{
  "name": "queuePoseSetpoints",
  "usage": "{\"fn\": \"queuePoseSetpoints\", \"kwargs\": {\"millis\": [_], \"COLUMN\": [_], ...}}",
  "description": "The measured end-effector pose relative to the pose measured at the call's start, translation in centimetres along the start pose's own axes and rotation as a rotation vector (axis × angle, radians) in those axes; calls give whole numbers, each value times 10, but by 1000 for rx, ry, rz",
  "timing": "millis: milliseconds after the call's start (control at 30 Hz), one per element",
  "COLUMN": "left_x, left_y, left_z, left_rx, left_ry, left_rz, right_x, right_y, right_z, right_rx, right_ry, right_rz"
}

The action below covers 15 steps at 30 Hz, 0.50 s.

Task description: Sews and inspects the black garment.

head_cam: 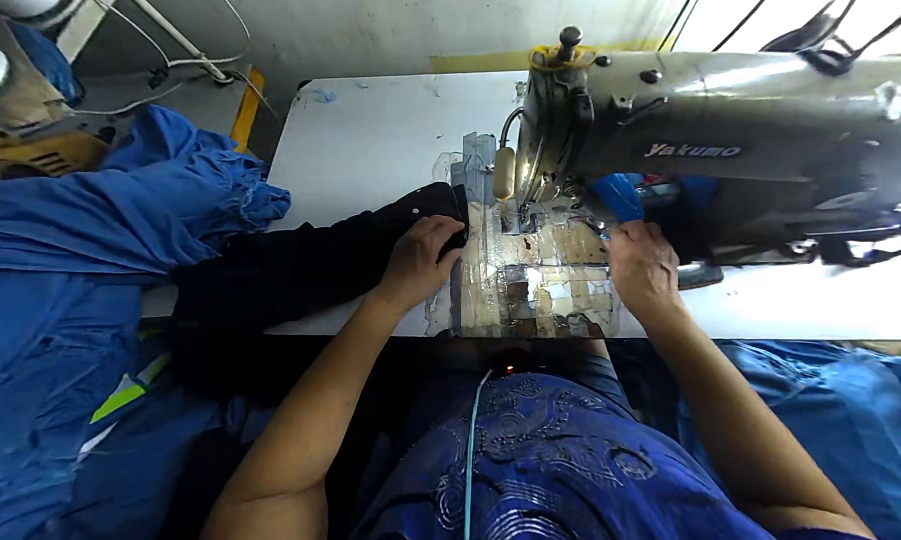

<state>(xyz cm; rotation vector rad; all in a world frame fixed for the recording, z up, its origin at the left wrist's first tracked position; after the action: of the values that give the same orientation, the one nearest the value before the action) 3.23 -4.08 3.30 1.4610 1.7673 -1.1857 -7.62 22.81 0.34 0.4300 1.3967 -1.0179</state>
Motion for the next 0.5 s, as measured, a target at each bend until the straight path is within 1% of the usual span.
{"fn": "queuePoseSetpoints", "kwargs": {"millis": [33,100,167,267,300,367,433,500], "left_x": [7,17,22,29,31,31,32,31], "left_y": [-2,-7,-14,-21,-23,-28,-31,-31], "left_z": [1,3,-3,-11,-12,-13,-16,-19], "left_rx": [-34,-58,-67,-113,-124,-115,-49,48], "left_ry": [-42,-104,-132,-188,-216,-246,-252,-289], "left_rz": [64,119,203,445,487,476,382,291], "right_x": [1,0,-5,-11,-13,-17,-19,-16], "right_y": [0,3,6,12,14,15,16,17], "right_z": [1,-1,-9,-12,-12,-11,-11,-9], "right_rx": [-8,-24,-11,-32,-49,-75,-77,-16], "right_ry": [22,29,-42,-176,-209,-275,-344,-496], "right_rz": [-6,-75,-159,-237,-265,-304,-315,-268]}}
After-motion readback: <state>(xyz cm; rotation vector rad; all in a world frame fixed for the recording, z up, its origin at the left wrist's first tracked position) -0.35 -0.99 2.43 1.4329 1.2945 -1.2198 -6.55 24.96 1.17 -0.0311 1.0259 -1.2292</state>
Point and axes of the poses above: each hand's wrist, its own y-axis away from the middle knuckle, its own x-axis out of the palm, z = x × y, the point moved 9 cm from there along -y, towards the middle knuckle, and after that the axes turned 4 degrees about -x, right-handed, at the moved point
